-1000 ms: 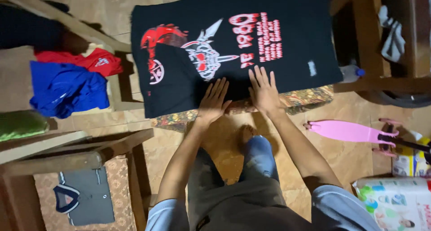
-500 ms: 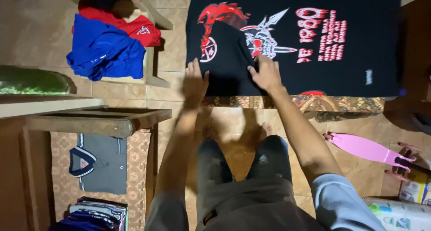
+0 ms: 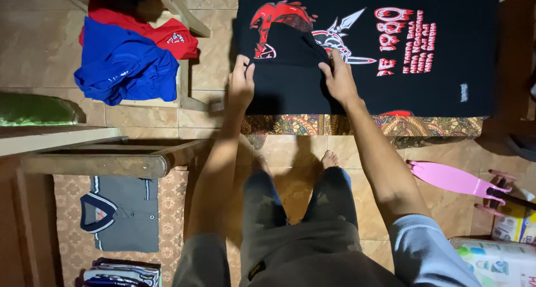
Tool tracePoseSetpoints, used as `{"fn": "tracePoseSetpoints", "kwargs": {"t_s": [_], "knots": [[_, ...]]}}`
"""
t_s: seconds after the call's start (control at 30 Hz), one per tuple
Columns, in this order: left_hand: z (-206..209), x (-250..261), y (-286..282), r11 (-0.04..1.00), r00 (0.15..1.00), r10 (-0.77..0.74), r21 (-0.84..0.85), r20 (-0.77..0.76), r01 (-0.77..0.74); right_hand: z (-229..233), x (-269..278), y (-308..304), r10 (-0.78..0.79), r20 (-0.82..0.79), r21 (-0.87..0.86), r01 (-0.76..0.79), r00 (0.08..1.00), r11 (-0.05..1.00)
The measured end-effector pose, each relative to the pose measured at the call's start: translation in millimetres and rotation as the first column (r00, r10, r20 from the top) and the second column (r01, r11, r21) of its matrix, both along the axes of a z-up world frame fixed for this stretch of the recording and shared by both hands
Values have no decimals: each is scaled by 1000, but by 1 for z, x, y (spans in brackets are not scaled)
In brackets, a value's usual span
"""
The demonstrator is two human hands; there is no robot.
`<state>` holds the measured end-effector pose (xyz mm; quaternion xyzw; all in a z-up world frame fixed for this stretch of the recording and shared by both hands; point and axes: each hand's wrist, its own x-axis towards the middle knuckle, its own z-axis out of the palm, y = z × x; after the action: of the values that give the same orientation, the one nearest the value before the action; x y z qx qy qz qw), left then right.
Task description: Folding a black t-shirt with a red print on a low stool.
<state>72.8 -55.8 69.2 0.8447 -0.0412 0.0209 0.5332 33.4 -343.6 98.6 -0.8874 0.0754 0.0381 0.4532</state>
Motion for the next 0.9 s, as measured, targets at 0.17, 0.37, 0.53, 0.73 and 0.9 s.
{"fn": "tracePoseSetpoints", "kwargs": {"t_s": [0.17,0.37,0.53,0.73,0.9], "knots": [[-34,6,2,996,1000,21,82,-2,-20,-17,8,-5,22,88,-6,-21,996,1000],[-38,-3,12,966,986,67,256,-152,-26,-11,-4,-17,135,125,-69,-127,983,989],[-45,-2,19,977,995,15,211,-103,7,-20,-5,-19,122,93,-173,-105,988,979],[-29,-18,21,988,998,50,147,-26,-45,-28,-7,-17,93,162,-293,-42,982,955],[-76,-49,52,983,985,130,113,113,-143,-24,-16,-14,130,137,-340,-76,982,937]]}}
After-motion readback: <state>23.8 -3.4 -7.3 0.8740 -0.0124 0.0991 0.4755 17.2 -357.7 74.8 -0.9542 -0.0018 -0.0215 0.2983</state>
